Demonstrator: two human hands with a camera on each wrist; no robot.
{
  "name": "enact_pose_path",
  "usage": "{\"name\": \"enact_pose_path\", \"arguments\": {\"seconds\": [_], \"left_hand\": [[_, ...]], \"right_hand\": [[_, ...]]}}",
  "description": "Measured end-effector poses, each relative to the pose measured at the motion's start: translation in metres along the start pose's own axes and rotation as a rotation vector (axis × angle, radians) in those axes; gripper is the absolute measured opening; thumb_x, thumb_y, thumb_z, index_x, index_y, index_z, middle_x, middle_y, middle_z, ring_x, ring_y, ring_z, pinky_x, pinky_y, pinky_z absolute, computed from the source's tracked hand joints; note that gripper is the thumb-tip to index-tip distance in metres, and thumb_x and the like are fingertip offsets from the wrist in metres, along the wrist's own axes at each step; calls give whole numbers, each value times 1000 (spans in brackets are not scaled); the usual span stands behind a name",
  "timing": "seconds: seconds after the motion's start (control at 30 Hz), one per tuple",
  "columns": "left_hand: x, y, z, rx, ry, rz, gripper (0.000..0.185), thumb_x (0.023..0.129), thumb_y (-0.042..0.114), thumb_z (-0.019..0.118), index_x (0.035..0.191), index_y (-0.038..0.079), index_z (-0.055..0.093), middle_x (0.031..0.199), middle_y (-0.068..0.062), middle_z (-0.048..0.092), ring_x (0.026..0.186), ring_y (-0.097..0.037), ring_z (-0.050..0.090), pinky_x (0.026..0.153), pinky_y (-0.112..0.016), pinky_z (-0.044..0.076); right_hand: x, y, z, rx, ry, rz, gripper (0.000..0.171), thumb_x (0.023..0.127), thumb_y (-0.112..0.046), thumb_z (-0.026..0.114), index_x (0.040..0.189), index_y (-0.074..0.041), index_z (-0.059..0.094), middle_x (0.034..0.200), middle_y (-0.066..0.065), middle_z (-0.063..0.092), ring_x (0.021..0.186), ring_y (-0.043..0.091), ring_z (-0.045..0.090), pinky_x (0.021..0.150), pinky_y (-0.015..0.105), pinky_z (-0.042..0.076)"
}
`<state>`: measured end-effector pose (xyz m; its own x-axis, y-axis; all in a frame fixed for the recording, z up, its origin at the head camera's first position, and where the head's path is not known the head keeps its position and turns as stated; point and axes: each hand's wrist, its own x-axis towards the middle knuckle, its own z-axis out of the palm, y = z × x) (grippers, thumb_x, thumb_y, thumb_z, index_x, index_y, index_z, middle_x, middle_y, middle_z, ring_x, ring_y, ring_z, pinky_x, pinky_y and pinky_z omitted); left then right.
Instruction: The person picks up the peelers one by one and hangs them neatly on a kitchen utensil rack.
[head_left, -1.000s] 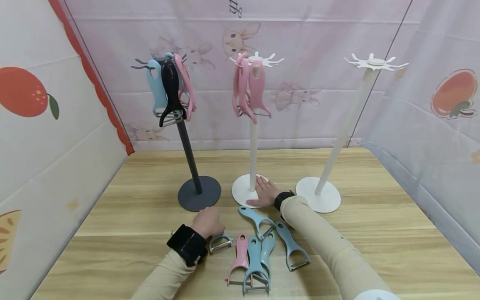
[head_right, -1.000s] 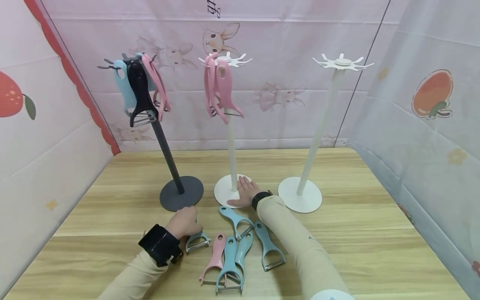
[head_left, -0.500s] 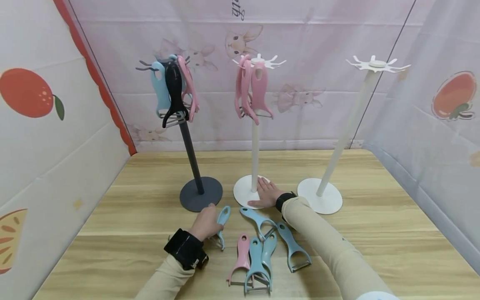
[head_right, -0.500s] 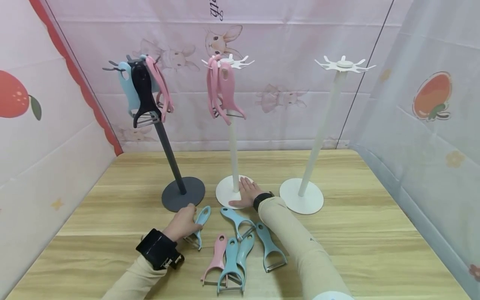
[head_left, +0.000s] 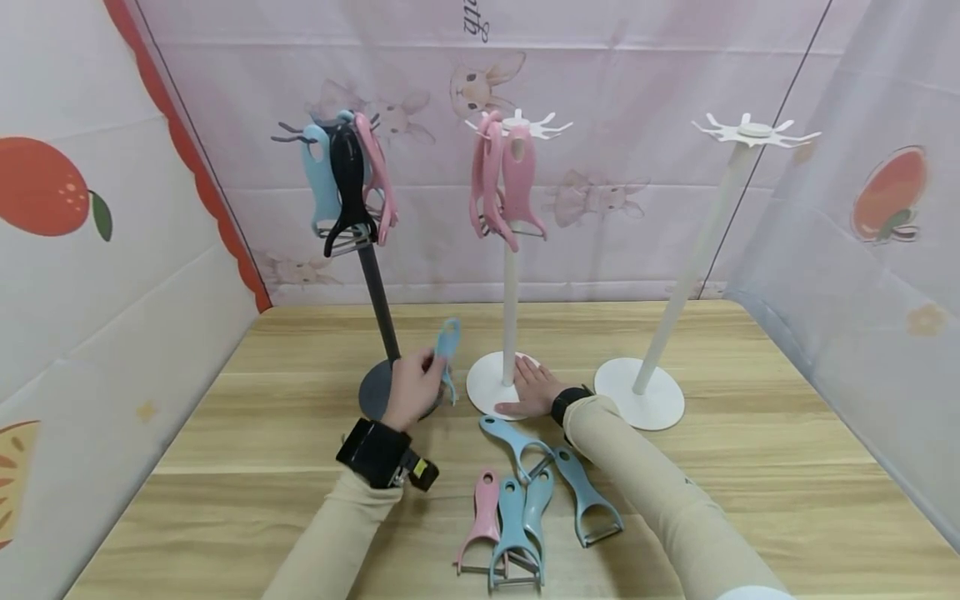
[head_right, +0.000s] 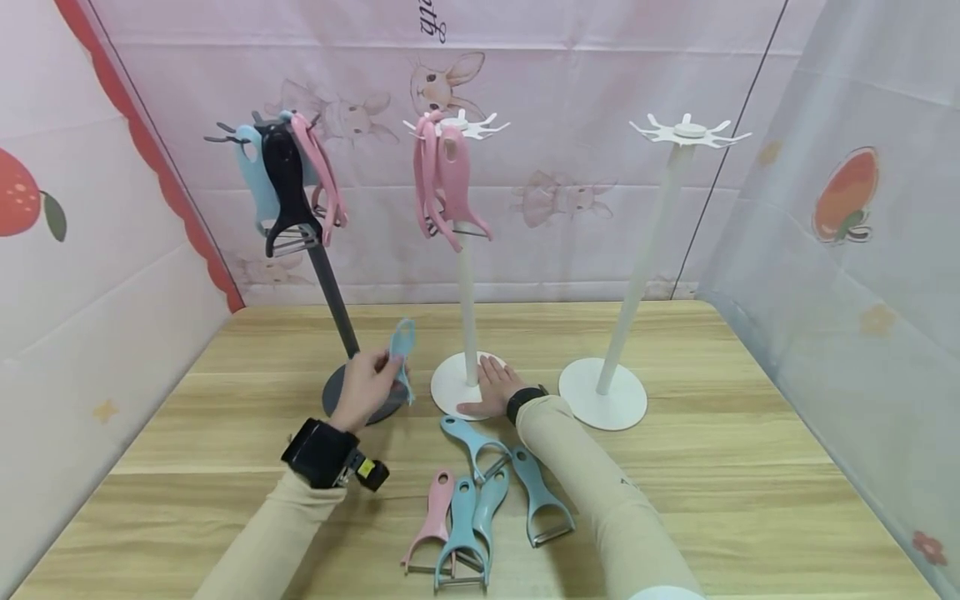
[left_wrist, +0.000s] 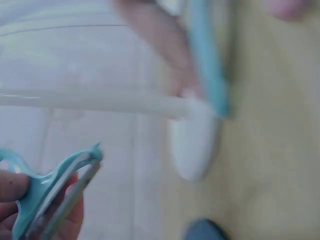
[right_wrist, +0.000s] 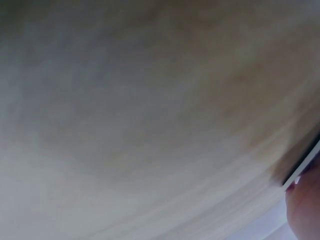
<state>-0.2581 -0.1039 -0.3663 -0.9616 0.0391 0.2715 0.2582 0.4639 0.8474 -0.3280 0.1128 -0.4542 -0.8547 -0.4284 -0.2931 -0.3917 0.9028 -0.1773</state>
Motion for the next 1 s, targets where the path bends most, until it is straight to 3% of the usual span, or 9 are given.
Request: {"name": "enact_pose_path", "arguments": {"seconds": [0.1, 0.27, 0.5, 0.6, 0.83, 1.0], "left_hand": [[20, 20, 4, -115, 83, -18, 23, 95, 13, 46, 92, -1, 65, 81, -15, 64, 70, -22, 60, 59, -26, 47], [52, 51, 7, -270, 243, 31, 22, 94, 11, 47, 94, -3, 64, 86, -18, 64, 75, -23, 60, 64, -27, 46], [93, 84, 4, -283, 419, 82, 23, 94, 11, 47, 78, -2, 59, 71, -11, 53, 61, -17, 42, 56, -25, 33], [106, 93, -3, -286, 456, 94, 23, 94, 10, 47, 78, -3, 58, 70, -9, 50, 61, -16, 41, 57, -24, 32], [131, 110, -3, -408, 473, 27, 17, 87, 5, 58, 98, -1, 69, 85, -11, 63, 76, -14, 53, 68, -22, 40], [153, 126, -1, -516, 447, 66, 23, 82, 3, 64, 105, 1, 67, 96, -12, 67, 86, -16, 61, 76, -22, 47]], "right_hand": [[-1, 1, -2, -5, -6, 6, 94, 86, -62, 39, 144, 3, 1, 150, 18, -2, 137, 28, -3, 109, 45, 6], [1, 5, -1, -12, 12, -6, 94, 87, -61, 39, 144, 3, 3, 150, 19, -1, 137, 29, -1, 109, 45, 7], [4, 0, 0, -11, 22, -8, 94, 86, -63, 40, 144, 2, 5, 150, 18, 1, 138, 28, 0, 109, 44, 8], [7, -5, 4, -4, 26, -18, 94, 85, -63, 41, 144, 2, 6, 151, 17, 2, 138, 27, 0, 109, 44, 8], [2, -5, 4, -20, 5, 7, 93, 86, -63, 41, 145, 1, 6, 151, 15, 1, 138, 26, 0, 109, 42, 7], [-2, 1, 2, -31, 8, 25, 93, 86, -63, 40, 145, 1, 6, 151, 15, 1, 138, 26, 0, 109, 43, 8]]}}
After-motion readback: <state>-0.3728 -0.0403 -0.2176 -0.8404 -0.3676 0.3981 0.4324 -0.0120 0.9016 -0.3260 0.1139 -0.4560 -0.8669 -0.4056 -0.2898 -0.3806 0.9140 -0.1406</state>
